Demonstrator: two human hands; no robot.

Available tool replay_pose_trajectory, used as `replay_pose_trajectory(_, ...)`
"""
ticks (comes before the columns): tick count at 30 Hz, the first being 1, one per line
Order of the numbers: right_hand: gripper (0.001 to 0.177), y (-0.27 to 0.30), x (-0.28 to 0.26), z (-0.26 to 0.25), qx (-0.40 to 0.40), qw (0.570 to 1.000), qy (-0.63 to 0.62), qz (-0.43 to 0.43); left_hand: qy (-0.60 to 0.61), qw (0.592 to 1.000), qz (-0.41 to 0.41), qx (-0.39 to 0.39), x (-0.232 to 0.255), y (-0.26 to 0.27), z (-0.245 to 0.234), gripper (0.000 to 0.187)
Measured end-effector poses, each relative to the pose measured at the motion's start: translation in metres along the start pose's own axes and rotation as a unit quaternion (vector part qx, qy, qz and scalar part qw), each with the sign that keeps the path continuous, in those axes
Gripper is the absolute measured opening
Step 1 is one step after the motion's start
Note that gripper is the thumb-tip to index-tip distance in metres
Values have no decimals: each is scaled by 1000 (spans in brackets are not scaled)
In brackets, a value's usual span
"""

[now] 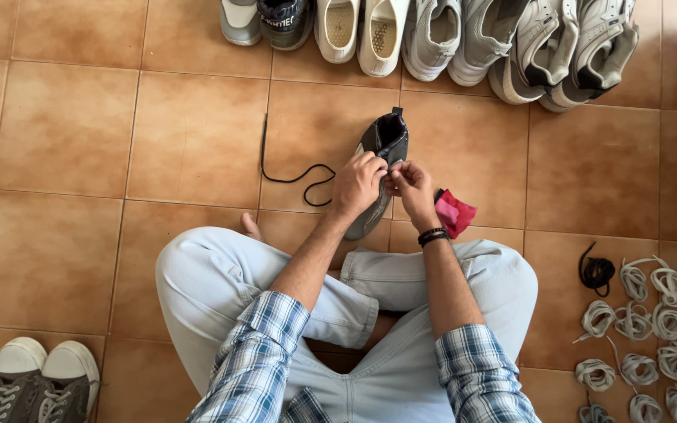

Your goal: The person sits on a tiled floor and threads a black shoelace through the eyelets of a grey high-top sneaker. They pull the lace through each eyelet from the bottom up, adjusting the tension as they work. Several other shoes and loose shoelaces are visible on the floor nearby.

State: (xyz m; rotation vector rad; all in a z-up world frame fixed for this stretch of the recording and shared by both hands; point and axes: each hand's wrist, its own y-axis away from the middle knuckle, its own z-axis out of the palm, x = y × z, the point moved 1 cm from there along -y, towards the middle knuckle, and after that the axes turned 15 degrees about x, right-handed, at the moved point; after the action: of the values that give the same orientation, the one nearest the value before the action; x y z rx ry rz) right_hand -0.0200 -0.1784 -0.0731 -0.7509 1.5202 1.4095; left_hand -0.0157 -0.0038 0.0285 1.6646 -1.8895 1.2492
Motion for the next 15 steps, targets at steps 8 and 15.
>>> replay_pose_trajectory(8, 7, -1, 3, 10, 28, 992, 76, -96, 13, 1000, -25, -2, -9, 5, 5, 4)
replay_pose_trajectory(15, 8, 12, 0, 31, 35, 989, 108, -92, 37, 997, -54, 37, -25, 15, -9, 6)
